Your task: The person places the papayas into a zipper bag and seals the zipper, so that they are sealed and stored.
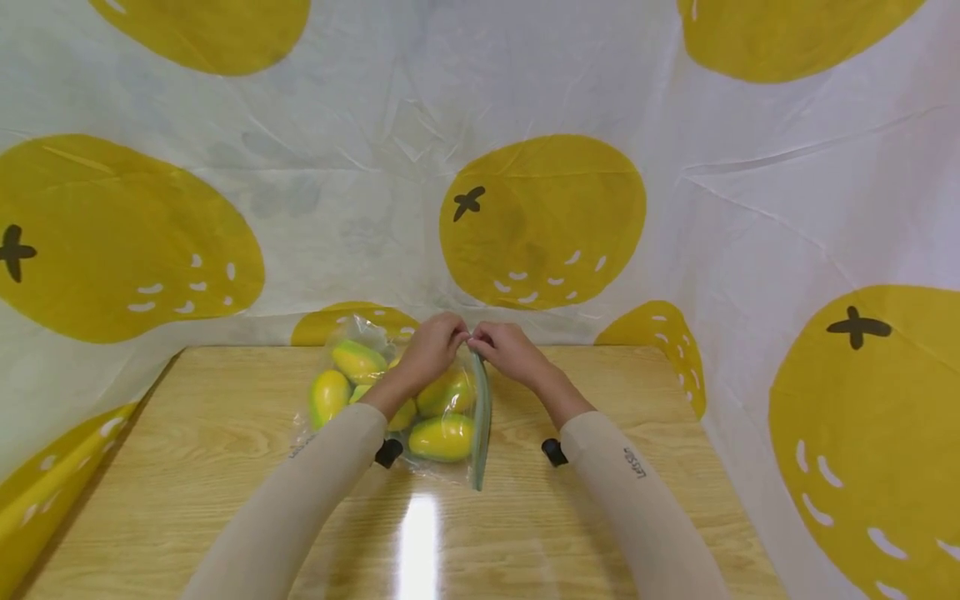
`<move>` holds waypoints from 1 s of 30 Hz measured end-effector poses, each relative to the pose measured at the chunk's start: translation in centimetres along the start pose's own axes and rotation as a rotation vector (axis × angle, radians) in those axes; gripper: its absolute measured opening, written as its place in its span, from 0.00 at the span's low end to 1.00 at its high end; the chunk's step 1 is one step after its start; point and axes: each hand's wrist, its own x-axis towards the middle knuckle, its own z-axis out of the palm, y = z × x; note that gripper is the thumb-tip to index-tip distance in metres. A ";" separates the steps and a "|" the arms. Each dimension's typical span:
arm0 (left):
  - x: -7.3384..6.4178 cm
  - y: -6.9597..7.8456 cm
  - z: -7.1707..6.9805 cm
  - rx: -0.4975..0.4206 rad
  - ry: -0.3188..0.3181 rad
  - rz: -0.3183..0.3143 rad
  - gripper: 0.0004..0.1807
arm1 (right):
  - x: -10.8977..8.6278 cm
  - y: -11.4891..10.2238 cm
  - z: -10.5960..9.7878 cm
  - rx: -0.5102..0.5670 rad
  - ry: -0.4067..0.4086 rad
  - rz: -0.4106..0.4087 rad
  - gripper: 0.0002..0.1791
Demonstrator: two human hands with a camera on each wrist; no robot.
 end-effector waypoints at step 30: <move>0.7 -1.0 -1.8 -0.020 0.058 -0.028 0.07 | -4.2 -0.3 0.7 -0.001 -0.083 0.005 0.09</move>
